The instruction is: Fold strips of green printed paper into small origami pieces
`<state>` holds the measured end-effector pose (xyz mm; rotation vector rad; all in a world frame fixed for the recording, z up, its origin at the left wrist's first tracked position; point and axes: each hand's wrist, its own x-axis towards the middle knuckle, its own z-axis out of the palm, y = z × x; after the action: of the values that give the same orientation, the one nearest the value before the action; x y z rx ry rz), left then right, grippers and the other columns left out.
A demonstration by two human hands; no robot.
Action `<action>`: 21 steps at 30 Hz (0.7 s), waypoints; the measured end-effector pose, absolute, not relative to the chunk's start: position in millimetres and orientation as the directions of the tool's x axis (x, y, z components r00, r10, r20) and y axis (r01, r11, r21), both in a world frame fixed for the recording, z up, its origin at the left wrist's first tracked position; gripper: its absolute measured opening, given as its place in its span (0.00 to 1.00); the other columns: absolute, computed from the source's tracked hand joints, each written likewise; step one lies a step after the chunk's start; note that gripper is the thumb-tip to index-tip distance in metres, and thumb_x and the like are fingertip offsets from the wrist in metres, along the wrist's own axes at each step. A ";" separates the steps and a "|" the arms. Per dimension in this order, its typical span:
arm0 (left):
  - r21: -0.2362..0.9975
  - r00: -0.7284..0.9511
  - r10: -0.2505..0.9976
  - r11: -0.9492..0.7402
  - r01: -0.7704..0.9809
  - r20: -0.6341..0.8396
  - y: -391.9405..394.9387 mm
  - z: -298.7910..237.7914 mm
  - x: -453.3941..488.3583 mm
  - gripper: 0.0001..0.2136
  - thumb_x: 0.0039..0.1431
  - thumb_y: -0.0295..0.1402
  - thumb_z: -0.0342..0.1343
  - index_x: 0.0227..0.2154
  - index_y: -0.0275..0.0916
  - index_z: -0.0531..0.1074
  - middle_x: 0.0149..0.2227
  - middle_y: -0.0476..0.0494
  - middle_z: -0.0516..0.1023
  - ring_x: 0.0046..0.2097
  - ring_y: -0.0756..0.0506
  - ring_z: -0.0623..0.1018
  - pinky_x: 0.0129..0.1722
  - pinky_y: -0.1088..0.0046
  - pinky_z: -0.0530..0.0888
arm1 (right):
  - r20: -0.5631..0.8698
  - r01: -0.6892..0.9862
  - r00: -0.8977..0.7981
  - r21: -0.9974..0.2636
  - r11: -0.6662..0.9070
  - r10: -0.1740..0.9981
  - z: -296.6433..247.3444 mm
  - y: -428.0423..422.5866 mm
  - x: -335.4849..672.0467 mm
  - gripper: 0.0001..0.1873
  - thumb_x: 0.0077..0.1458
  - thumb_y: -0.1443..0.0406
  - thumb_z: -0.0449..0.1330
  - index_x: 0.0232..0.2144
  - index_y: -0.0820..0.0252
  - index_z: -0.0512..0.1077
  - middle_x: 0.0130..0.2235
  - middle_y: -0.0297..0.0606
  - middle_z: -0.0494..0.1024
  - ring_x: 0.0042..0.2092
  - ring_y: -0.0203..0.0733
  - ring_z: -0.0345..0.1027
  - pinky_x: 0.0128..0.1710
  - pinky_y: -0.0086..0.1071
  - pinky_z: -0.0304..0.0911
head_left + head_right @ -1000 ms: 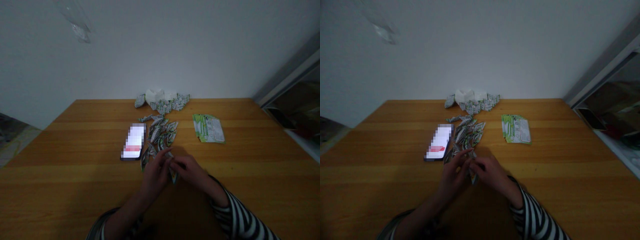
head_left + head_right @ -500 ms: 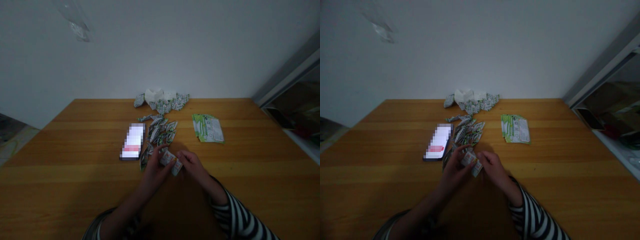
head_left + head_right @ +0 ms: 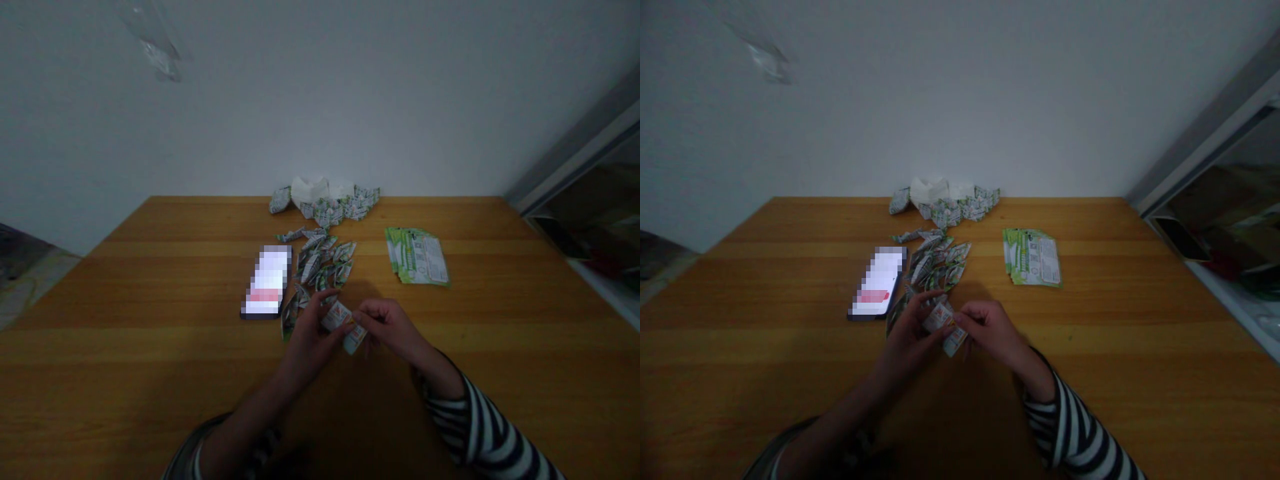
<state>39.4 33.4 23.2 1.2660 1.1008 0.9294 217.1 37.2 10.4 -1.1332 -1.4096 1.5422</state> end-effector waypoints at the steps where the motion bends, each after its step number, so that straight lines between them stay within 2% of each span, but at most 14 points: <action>1: 0.992 0.236 0.963 0.122 0.035 -0.127 33.7 23.8 39.6 0.25 0.50 0.35 0.64 0.51 0.39 0.63 0.32 0.48 0.75 0.31 0.48 0.75 0.30 0.74 0.72 | -0.118 0.029 -0.316 -0.993 -0.115 0.941 9.6 36.9 216.6 0.19 0.55 0.51 0.59 0.24 0.60 0.71 0.21 0.30 0.73 0.18 0.31 0.62 0.15 0.23 0.52; 6: 0.971 0.216 0.948 0.239 -0.005 -0.232 34.2 18.6 39.6 0.25 0.49 0.37 0.64 0.50 0.37 0.64 0.33 0.46 0.77 0.32 0.47 0.77 0.32 0.72 0.74 | -0.119 -0.033 -0.246 -0.991 -0.131 0.962 6.4 35.0 213.2 0.18 0.54 0.52 0.61 0.26 0.60 0.72 0.21 0.30 0.74 0.18 0.32 0.65 0.17 0.24 0.58; 9: 0.977 0.212 0.956 0.211 -0.008 -0.205 32.6 13.1 39.4 0.24 0.49 0.36 0.64 0.48 0.36 0.66 0.35 0.44 0.78 0.32 0.47 0.77 0.33 0.71 0.74 | -0.150 -0.016 -0.292 -0.987 -0.161 0.945 5.3 34.4 212.9 0.17 0.53 0.53 0.62 0.27 0.61 0.72 0.22 0.32 0.76 0.19 0.33 0.68 0.17 0.24 0.60; 14: 0.990 0.206 0.968 0.141 0.029 -0.144 32.1 14.1 36.0 0.22 0.51 0.33 0.63 0.48 0.39 0.64 0.30 0.47 0.77 0.30 0.46 0.77 0.29 0.74 0.72 | -0.160 -0.008 -0.331 -0.985 -0.172 0.930 5.6 34.0 212.9 0.15 0.54 0.54 0.62 0.28 0.61 0.71 0.22 0.29 0.75 0.19 0.32 0.68 0.17 0.23 0.61; 16: 0.990 0.255 0.960 0.094 0.105 -0.118 34.1 16.1 32.7 0.16 0.53 0.35 0.61 0.44 0.38 0.68 0.32 0.46 0.78 0.32 0.46 0.76 0.31 0.74 0.71 | -0.159 0.002 -0.339 -0.986 -0.168 0.927 6.6 33.8 212.9 0.15 0.53 0.54 0.62 0.27 0.61 0.71 0.22 0.29 0.74 0.19 0.31 0.67 0.17 0.23 0.61; 18: 0.979 0.308 0.945 0.045 0.200 -0.107 36.1 16.9 29.4 0.10 0.55 0.36 0.59 0.36 0.36 0.73 0.30 0.45 0.77 0.32 0.46 0.75 0.32 0.74 0.70 | -0.162 0.024 -0.379 -0.986 -0.165 0.911 7.2 33.4 212.9 0.15 0.54 0.54 0.62 0.27 0.61 0.71 0.22 0.29 0.74 0.19 0.31 0.67 0.17 0.22 0.60; 21: 0.970 0.316 0.942 0.035 0.241 -0.112 37.3 14.7 26.7 0.10 0.56 0.38 0.58 0.27 0.35 0.72 0.26 0.48 0.74 0.29 0.48 0.72 0.29 0.76 0.68 | -0.168 0.046 -0.428 -0.985 -0.164 0.888 5.9 33.1 212.6 0.15 0.55 0.55 0.61 0.27 0.61 0.71 0.22 0.29 0.74 0.19 0.30 0.67 0.16 0.21 0.60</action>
<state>26.7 37.3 14.7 1.4588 1.1533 0.7848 212.6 33.1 5.9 -1.0993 -1.4528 1.6643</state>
